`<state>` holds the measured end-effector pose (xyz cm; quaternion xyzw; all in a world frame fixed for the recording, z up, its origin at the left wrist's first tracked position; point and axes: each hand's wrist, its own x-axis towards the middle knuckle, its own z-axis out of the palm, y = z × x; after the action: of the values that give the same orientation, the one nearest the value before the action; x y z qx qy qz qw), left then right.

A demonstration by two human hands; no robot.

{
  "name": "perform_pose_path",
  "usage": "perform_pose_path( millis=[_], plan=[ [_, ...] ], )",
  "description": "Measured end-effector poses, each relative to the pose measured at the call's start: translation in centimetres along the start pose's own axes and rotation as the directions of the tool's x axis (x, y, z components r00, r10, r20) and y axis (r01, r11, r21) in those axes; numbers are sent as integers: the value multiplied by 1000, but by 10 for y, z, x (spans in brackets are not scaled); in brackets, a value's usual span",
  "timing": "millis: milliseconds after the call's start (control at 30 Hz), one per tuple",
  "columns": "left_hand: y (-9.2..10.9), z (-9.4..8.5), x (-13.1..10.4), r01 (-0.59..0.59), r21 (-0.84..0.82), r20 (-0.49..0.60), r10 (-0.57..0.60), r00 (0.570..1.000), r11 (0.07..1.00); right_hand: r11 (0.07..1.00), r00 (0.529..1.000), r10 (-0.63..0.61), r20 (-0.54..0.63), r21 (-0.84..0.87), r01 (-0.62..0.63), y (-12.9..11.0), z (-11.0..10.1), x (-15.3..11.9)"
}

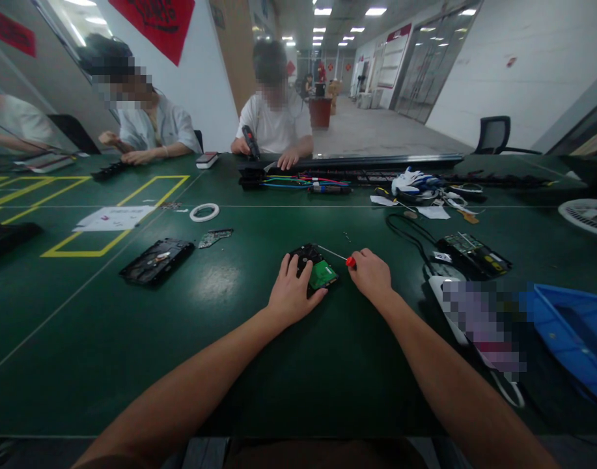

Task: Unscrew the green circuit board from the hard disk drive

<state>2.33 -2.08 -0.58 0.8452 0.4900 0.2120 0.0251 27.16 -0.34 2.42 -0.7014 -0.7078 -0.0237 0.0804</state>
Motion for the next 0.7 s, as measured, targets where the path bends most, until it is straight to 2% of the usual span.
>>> perform_pose_path(
  millis=[167, 367, 467, 600, 700],
  plan=[
    [-11, 0, 6, -74, -66, 66, 78, 995, 995, 999, 999, 35, 16, 31, -36, 9, -1, -4],
    [-19, -5, 22, -258, -183, 115, 282, 953, 948, 995, 996, 77, 34, 61, -79, 22, 0, 4],
    [-12, -7, 25, -319, -172, 132, 343, 930, 932, 995, 997, 71, 43, 72, -74, 24, 1, 6],
    [6, -7, 19, -305, -119, 120, 318, 940, 945, 994, 997, 60, 48, 90, -64, 25, 3, 6],
    [14, -8, 13, -351, -121, 116, 365, 924, 928, 993, 997, 57, 53, 99, -62, 24, 1, 5]
  ],
)
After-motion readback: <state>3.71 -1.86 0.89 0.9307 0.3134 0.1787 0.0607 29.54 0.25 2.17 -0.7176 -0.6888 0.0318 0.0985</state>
